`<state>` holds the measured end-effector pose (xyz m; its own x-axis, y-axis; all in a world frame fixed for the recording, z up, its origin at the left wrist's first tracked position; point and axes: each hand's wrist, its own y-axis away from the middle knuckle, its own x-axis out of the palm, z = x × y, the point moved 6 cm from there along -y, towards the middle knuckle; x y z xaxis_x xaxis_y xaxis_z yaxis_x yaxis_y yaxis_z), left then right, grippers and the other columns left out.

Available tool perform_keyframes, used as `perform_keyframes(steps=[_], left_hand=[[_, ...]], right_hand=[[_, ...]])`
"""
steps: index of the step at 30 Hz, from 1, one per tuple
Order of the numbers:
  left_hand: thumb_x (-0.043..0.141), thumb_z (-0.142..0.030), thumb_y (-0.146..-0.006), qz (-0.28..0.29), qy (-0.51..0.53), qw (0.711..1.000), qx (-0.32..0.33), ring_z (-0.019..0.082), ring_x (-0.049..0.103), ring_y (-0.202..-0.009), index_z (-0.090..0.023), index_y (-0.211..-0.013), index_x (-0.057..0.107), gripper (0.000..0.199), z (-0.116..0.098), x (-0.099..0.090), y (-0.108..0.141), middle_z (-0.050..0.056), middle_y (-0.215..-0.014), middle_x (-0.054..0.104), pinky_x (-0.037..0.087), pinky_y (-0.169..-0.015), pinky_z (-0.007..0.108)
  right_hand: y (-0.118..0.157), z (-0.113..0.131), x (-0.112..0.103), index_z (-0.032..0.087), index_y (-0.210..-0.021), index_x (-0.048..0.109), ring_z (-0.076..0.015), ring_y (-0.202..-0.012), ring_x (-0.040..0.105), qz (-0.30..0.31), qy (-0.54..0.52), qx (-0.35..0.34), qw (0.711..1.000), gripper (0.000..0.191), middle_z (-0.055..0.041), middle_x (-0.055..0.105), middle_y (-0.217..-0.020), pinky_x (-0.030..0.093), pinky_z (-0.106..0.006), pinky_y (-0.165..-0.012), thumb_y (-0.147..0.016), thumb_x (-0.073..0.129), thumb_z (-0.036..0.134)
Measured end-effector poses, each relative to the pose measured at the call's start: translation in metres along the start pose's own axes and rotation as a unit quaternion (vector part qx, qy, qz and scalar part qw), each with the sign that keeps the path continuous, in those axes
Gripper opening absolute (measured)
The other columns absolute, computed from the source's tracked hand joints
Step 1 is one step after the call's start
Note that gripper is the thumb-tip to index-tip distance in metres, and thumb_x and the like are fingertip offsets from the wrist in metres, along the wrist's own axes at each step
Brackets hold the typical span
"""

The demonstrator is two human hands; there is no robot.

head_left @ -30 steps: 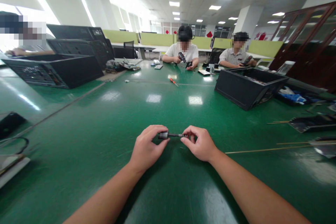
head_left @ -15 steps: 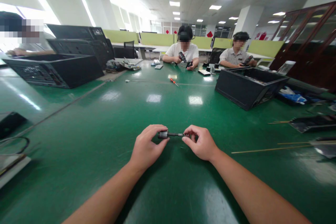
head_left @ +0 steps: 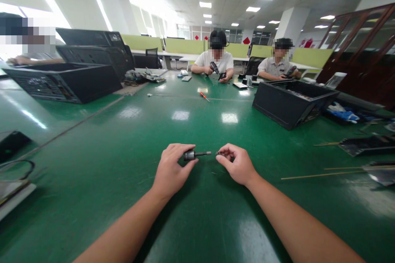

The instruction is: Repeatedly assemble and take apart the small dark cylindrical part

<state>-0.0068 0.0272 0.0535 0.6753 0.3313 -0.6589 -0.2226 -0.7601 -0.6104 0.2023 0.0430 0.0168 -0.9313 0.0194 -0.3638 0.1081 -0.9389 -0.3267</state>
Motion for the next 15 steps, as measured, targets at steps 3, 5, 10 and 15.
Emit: perform_keyframes(steps=[3,5,10,15], left_hand=[[0.068,-0.032,-0.084,-0.020,0.002,1.000,-0.022,0.026,0.061,-0.104,-0.026,-0.114,0.067,0.030,0.003,-0.001,-0.001,0.006,-0.108,0.068,0.048,-0.093,0.044],[0.068,-0.037,-0.084,-0.032,0.045,0.996,-0.075,0.024,0.063,-0.101,-0.024,-0.113,0.067,0.032,0.011,-0.003,-0.002,0.007,-0.108,0.068,0.050,-0.093,0.041],[0.070,-0.050,-0.080,-0.070,0.213,0.940,-0.257,0.022,0.070,-0.090,-0.016,-0.112,0.062,0.048,0.040,-0.035,0.004,0.009,-0.101,0.073,0.056,-0.081,0.032],[0.077,-0.056,-0.071,-0.047,0.016,0.951,-0.306,0.022,0.072,-0.080,-0.024,-0.101,0.067,0.045,0.069,-0.116,0.041,0.001,-0.087,0.075,0.056,-0.072,0.030]], right_hand=[[-0.003,-0.010,0.001,0.016,-0.085,0.067,-0.0117,-0.054,0.047,-0.010,-0.017,0.029,0.999,0.017,0.0001,0.059,-0.065,0.039,-0.023,-0.052,-0.080,0.065,0.032],[-0.004,-0.013,0.001,0.016,-0.085,0.067,-0.0116,-0.054,0.046,-0.013,-0.016,0.035,0.999,0.018,0.0002,0.059,-0.066,0.039,-0.023,-0.052,-0.079,0.065,0.033],[-0.005,-0.013,0.000,0.016,-0.085,0.068,-0.0107,-0.053,0.044,-0.015,-0.010,0.034,0.999,0.018,0.0005,0.059,-0.067,0.038,-0.023,-0.052,-0.078,0.065,0.032],[-0.007,-0.015,0.001,0.015,-0.087,0.070,-0.0097,-0.051,0.044,-0.017,0.004,0.028,0.999,0.019,0.0006,0.062,-0.068,0.037,-0.023,-0.051,-0.078,0.066,0.031]])
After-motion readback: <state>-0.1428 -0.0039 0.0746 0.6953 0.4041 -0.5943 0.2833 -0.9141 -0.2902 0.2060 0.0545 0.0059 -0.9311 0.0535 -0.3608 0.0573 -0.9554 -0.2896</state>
